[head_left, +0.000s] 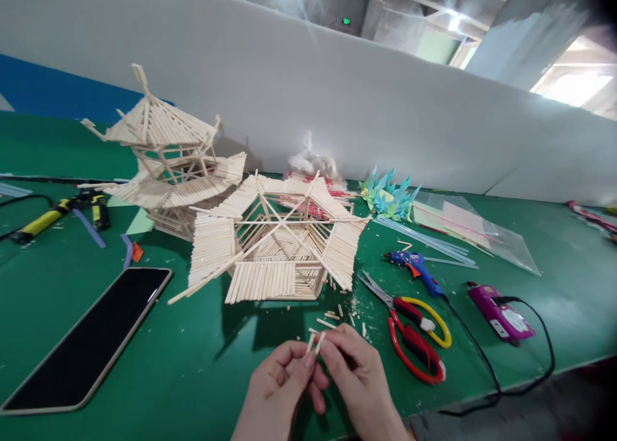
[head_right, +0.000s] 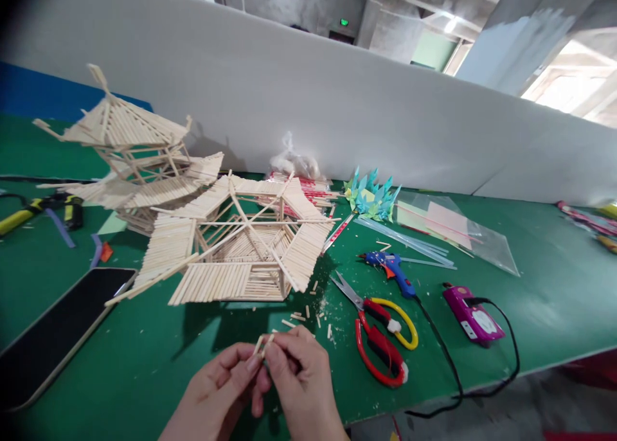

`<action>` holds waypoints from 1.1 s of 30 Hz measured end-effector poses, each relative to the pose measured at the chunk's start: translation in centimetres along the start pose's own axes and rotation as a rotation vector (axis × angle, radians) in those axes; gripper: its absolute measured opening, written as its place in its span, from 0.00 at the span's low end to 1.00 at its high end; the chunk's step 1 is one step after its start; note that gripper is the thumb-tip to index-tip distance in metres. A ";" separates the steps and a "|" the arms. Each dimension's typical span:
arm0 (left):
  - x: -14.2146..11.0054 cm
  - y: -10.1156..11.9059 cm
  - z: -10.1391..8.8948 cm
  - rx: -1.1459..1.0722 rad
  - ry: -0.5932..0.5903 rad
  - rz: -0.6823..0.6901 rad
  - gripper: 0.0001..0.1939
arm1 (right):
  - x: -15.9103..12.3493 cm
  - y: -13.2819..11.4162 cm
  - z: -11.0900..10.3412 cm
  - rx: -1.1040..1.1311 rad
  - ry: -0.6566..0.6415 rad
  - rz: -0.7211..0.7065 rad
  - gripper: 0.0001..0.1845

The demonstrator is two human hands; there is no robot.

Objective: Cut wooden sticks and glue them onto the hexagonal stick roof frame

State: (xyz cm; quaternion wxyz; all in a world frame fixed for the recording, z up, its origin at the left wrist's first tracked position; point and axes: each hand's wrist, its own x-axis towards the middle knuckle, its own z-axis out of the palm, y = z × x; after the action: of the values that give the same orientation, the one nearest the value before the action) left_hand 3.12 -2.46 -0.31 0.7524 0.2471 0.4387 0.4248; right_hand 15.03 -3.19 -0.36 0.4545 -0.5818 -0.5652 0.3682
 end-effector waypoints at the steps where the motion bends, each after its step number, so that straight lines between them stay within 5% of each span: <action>1: 0.1 0.1 0.1 -0.007 0.006 -0.011 0.07 | -0.1 0.3 -0.9 -0.026 0.041 0.018 0.14; 6: 0.1 0.3 0.3 -0.040 0.027 -0.083 0.07 | -0.6 4.6 -8.9 -0.454 0.339 0.078 0.14; 11: 0.0 -0.1 0.3 -0.085 0.029 -0.114 0.06 | -0.7 9.1 -14.8 -0.983 0.236 0.082 0.20; 18: -0.6 -0.5 0.1 -0.140 0.064 -0.054 0.07 | 1.0 9.5 -15.1 -1.062 0.039 0.115 0.18; 23: -0.5 -0.9 -0.5 -0.157 0.071 -0.024 0.08 | 1.1 8.8 -15.9 -1.020 0.037 0.133 0.20; 28: 0.3 -1.2 -1.1 -0.155 0.056 -0.037 0.11 | -1.3 7.5 -16.6 -0.502 -0.032 0.304 0.23; 33: 0.0 -0.6 -0.6 -0.115 0.102 -0.007 0.07 | -3.3 4.0 -13.2 -0.127 -0.293 0.285 0.30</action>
State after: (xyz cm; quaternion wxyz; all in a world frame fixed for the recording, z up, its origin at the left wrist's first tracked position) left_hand 2.81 -2.74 -1.06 0.7436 0.1797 0.4523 0.4586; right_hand 28.46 -7.73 -0.26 0.2732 -0.6236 -0.5592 0.4730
